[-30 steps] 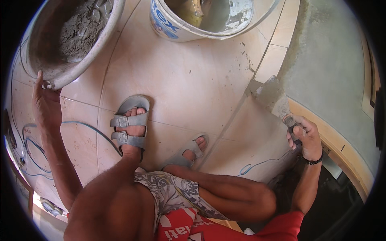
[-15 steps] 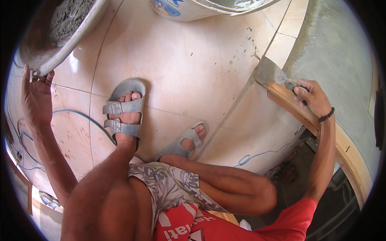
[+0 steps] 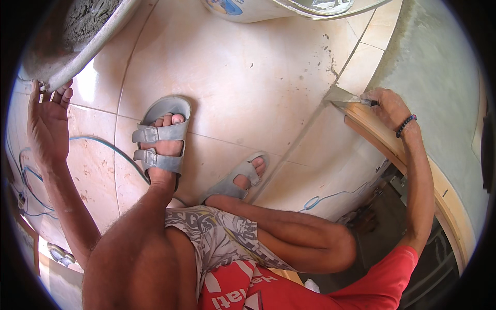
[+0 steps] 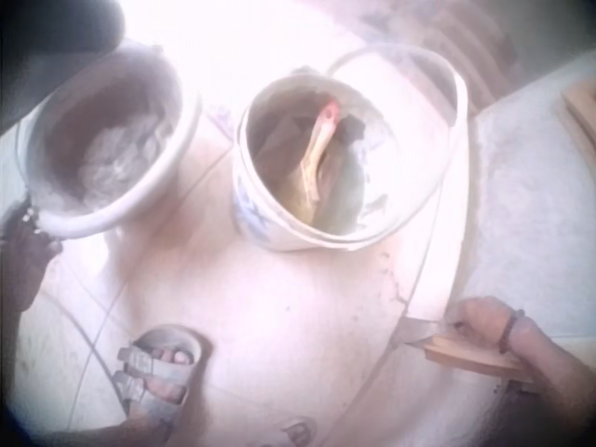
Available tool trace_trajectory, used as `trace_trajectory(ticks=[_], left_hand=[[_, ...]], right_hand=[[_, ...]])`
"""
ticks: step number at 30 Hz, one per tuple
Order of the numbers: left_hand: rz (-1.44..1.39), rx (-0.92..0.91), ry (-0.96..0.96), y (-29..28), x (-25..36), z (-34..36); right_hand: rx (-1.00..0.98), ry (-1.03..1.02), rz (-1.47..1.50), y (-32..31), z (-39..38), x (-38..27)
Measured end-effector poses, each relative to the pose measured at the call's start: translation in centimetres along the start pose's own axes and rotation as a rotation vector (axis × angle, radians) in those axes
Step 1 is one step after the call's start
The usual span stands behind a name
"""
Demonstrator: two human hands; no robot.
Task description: The person scoops grout from a bucket using a trowel and applies it to the joints between floor tiles. They then use a smaller tool to smooth and clean the grout lines along the edges of the tiles.
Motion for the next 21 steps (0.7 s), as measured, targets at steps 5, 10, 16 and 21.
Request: trace_trajectory(ticks=[5,10,16,21], left_hand=[[0.031,0.017,0.011,0.1,-0.2,-0.3],[0.054,0.045,0.027,-0.1,-0.1,-0.3],[0.061,0.029,0.032,0.2,0.0,-0.3],[0.085,0.052,0.048,0.2,0.1,-0.5]], right_hand=[[-0.059,0.034,-0.254,1.7,-0.5,-0.7],[-0.018,0.008,-0.359,2.1,-0.9,-1.8],[0.009,0.016,-0.387,2.1,-0.8,-2.3],[0.012,0.017,-0.41,2.3,-0.5,-3.0]])
Point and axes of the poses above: each hand's wrist, its own z-axis towards the middle knuckle, its own y-axis out of the palm, x = y × z, the point moved 10 cm from there along z, towards the middle knuckle, and after that the axes turned 9 degrees about -y, right-handed, at the moved point
